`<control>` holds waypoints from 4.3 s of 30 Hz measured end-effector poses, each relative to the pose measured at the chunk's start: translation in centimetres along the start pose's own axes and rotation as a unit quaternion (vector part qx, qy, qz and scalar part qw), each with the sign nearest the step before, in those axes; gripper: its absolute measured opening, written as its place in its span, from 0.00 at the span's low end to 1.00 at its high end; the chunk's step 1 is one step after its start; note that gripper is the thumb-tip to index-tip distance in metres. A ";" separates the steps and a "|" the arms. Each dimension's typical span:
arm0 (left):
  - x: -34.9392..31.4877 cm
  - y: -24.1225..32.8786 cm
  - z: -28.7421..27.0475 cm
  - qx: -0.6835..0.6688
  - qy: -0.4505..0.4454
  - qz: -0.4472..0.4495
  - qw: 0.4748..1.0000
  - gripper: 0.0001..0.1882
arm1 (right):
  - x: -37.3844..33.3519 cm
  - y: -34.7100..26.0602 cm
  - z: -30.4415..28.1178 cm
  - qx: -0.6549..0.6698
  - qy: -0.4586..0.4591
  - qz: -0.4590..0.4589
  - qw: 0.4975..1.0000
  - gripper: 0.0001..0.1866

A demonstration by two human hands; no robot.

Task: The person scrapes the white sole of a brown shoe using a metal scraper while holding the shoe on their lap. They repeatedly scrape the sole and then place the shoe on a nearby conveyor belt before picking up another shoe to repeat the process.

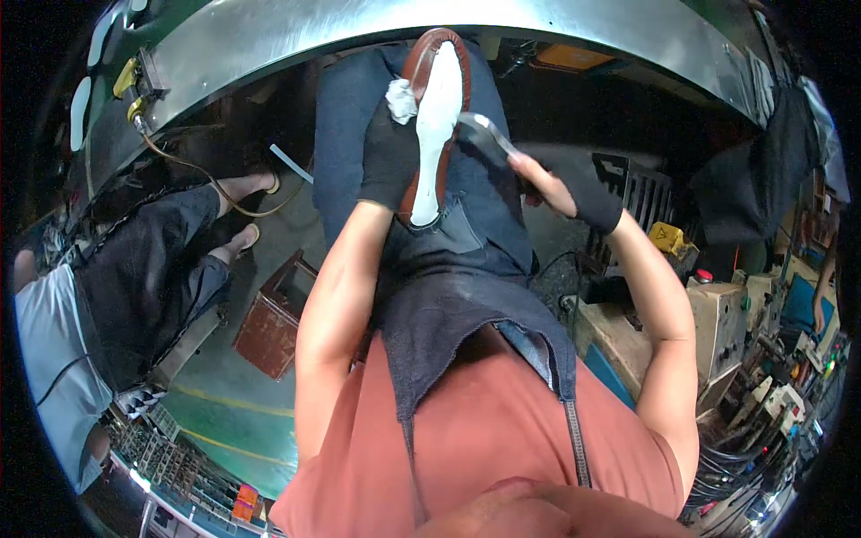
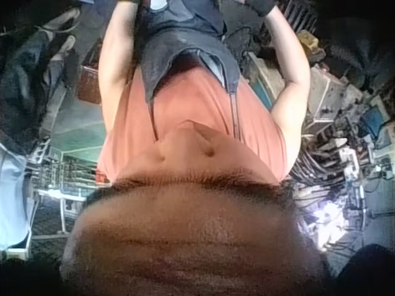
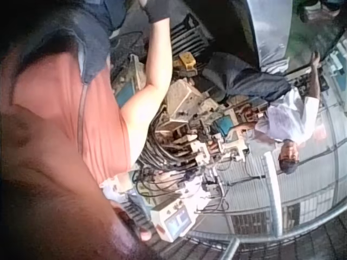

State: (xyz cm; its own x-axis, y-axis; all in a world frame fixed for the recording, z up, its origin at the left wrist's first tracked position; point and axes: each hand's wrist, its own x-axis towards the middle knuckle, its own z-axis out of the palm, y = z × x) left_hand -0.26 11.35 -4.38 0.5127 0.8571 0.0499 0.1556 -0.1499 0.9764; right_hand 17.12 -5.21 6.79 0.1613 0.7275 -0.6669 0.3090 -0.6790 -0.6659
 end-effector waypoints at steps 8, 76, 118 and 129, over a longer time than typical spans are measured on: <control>-0.7 2.4 -1.2 0.003 -0.141 -0.089 0.986 0.24 | 1.1 -6.6 -0.1 -0.148 0.104 -0.361 0.915 0.20; 2.2 7.9 -8.1 -0.015 -0.073 0.117 0.990 0.14 | -2.8 -0.7 6.5 0.236 0.042 -0.031 0.970 0.26; -8.0 3.8 -7.7 -0.194 -0.167 -0.149 0.955 0.22 | -3.7 4.9 13.6 -0.091 0.137 -0.424 0.891 0.21; -0.1 1.7 -4.5 0.133 -0.102 -0.089 0.982 0.24 | 1.3 -8.3 4.8 0.043 0.189 -0.170 0.966 0.24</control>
State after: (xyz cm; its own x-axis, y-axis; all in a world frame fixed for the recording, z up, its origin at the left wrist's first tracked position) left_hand -3.80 13.21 -1.78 0.6106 0.7696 -0.1867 0.4591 -0.1519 0.8753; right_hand 10.26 0.93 9.88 0.4005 0.8829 -0.2452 0.3285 -0.3881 -0.8610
